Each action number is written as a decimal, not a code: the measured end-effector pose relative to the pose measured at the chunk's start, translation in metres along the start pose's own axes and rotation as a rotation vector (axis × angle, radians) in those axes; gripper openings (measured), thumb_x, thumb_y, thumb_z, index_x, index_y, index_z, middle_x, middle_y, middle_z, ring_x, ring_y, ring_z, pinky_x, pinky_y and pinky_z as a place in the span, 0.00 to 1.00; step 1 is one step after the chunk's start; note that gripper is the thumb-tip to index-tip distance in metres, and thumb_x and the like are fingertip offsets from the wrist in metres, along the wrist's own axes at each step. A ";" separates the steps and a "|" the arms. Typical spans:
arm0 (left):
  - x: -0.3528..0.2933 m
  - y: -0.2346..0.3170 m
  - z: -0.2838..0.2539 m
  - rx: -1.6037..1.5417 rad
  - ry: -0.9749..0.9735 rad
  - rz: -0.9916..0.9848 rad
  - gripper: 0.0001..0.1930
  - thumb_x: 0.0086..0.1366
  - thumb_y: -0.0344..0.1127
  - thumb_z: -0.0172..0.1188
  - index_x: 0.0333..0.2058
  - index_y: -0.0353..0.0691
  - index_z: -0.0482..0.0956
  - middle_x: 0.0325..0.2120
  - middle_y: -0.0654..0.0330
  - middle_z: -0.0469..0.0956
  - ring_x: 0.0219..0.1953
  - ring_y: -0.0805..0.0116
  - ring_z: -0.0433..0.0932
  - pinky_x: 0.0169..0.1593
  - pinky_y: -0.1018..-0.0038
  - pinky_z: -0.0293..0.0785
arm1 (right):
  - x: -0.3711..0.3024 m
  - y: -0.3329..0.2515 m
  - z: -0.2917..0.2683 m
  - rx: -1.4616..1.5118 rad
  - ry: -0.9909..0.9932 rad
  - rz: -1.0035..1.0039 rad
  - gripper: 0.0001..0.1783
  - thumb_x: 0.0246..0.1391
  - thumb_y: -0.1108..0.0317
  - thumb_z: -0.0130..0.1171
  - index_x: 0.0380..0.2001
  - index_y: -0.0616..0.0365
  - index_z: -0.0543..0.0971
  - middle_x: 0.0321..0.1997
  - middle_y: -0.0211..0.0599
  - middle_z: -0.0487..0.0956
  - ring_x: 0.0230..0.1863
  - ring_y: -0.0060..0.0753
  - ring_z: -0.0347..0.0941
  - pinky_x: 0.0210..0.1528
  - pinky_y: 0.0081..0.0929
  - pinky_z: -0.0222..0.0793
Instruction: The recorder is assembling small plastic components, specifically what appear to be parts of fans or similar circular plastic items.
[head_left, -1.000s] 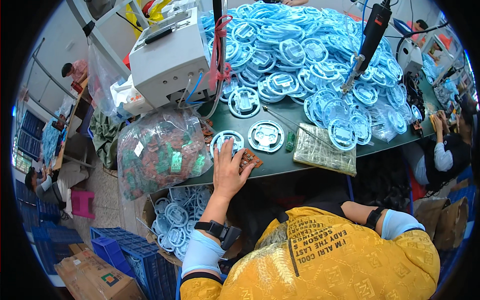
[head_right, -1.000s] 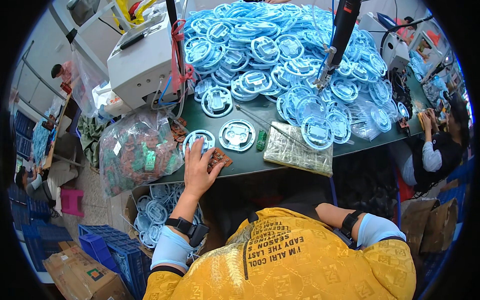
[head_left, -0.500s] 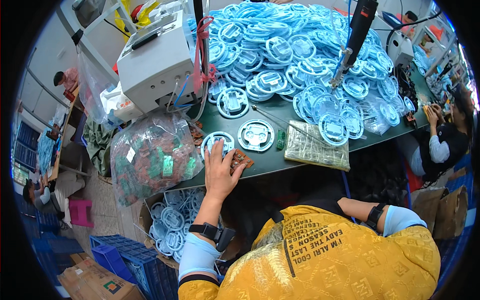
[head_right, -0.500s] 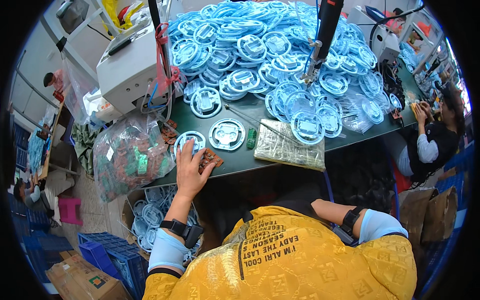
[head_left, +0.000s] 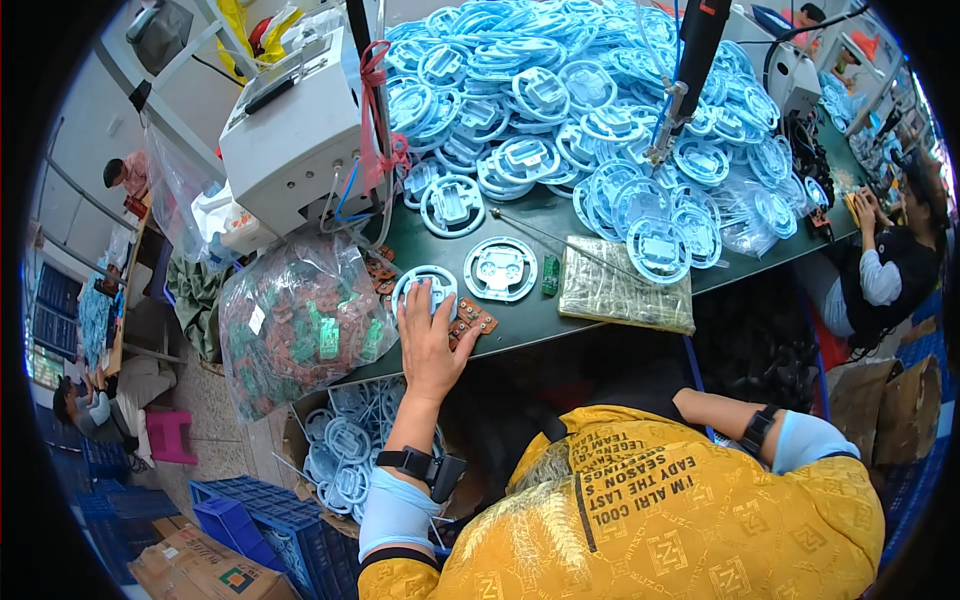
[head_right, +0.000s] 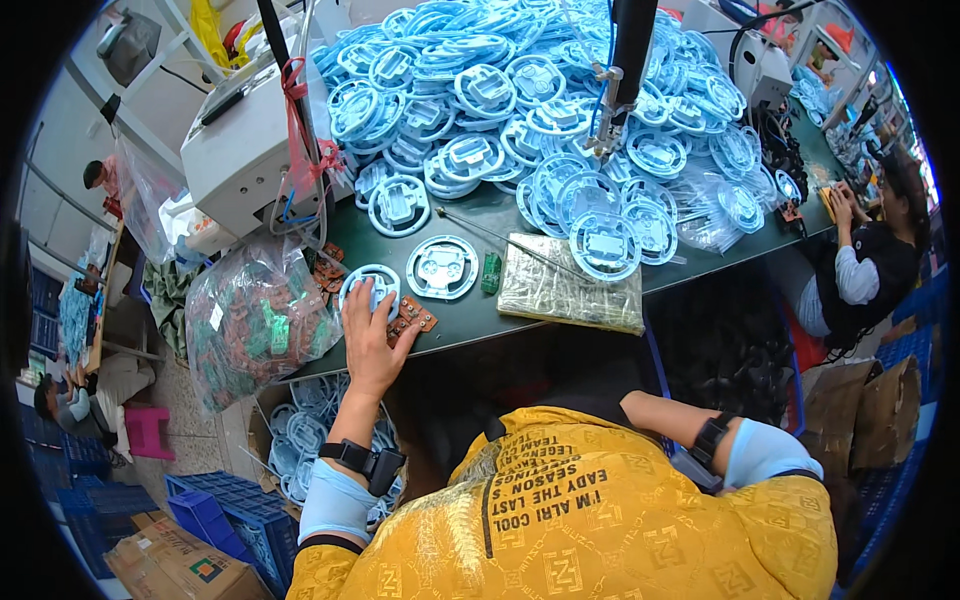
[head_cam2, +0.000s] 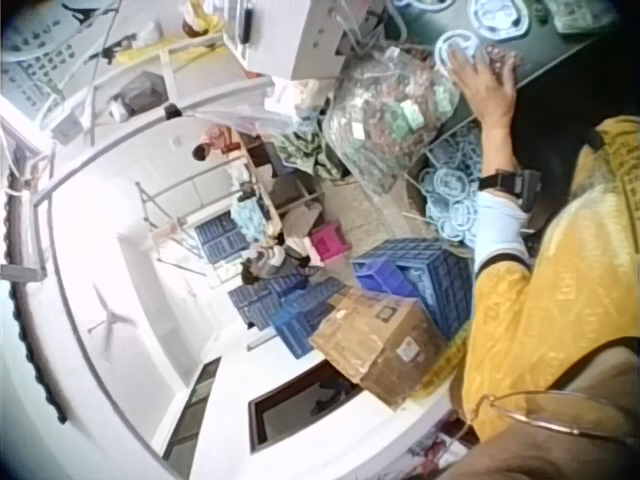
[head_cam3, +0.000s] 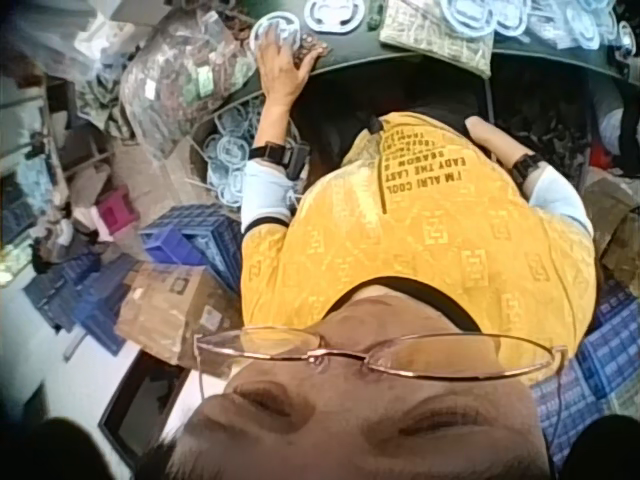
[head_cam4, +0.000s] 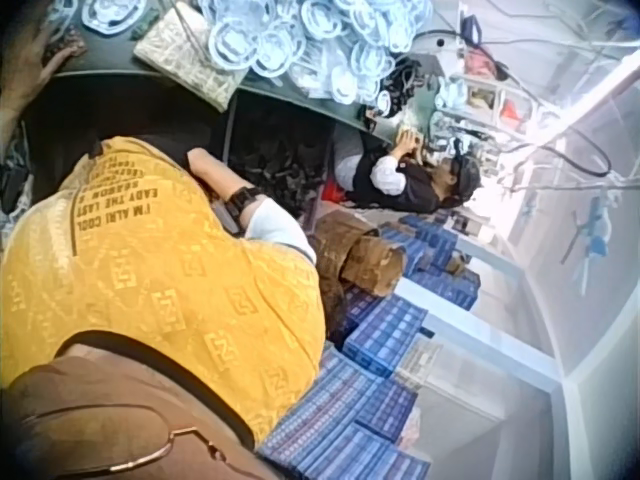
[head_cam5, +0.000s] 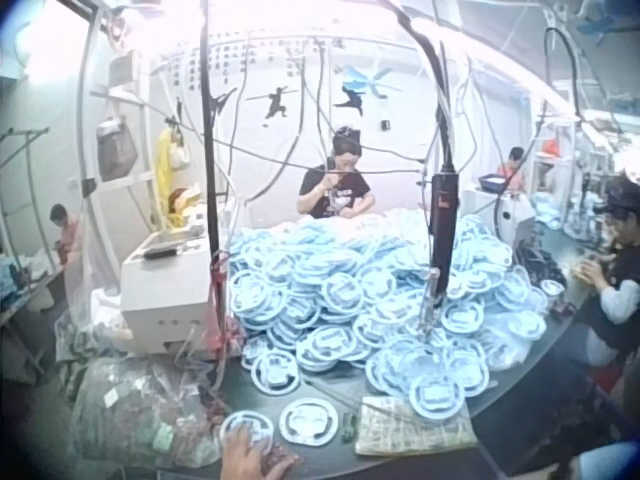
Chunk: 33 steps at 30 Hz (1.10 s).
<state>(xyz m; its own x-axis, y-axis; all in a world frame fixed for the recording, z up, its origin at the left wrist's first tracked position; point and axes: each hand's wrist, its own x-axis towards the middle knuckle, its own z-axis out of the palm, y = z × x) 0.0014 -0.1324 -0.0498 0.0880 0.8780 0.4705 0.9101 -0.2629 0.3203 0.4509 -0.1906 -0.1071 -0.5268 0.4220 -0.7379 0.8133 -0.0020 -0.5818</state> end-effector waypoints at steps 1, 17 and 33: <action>0.000 0.001 -0.003 0.007 -0.013 -0.015 0.29 0.51 0.43 0.69 0.51 0.39 0.74 0.61 0.45 0.60 0.66 0.43 0.54 0.65 0.48 0.48 | 0.000 -0.005 0.000 -0.016 -0.006 -0.015 0.18 0.52 0.61 0.56 0.40 0.63 0.80 0.44 0.51 0.79 0.41 0.55 0.76 0.44 0.39 0.71; -0.014 0.024 -0.005 -0.018 -0.009 0.164 0.19 0.50 0.34 0.68 0.44 0.51 0.81 0.60 0.48 0.62 0.65 0.44 0.56 0.65 0.45 0.47 | -0.065 -0.051 -0.108 -0.066 -0.070 -0.140 0.13 0.54 0.70 0.55 0.40 0.66 0.79 0.37 0.46 0.83 0.42 0.40 0.80 0.45 0.29 0.74; -0.023 0.034 0.003 0.001 -0.012 0.138 0.15 0.48 0.30 0.69 0.37 0.51 0.82 0.60 0.52 0.65 0.64 0.48 0.60 0.64 0.47 0.52 | 0.130 -0.233 -0.153 -0.980 0.827 -0.664 0.26 0.46 0.62 0.65 0.49 0.58 0.74 0.55 0.41 0.73 0.60 0.43 0.65 0.56 0.46 0.61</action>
<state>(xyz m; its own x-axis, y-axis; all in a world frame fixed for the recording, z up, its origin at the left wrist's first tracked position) 0.0316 -0.1602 -0.0526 0.2168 0.8384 0.5001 0.8895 -0.3807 0.2526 0.2311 0.0036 -0.0146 -0.8528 0.4925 0.1734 0.4975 0.8673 -0.0169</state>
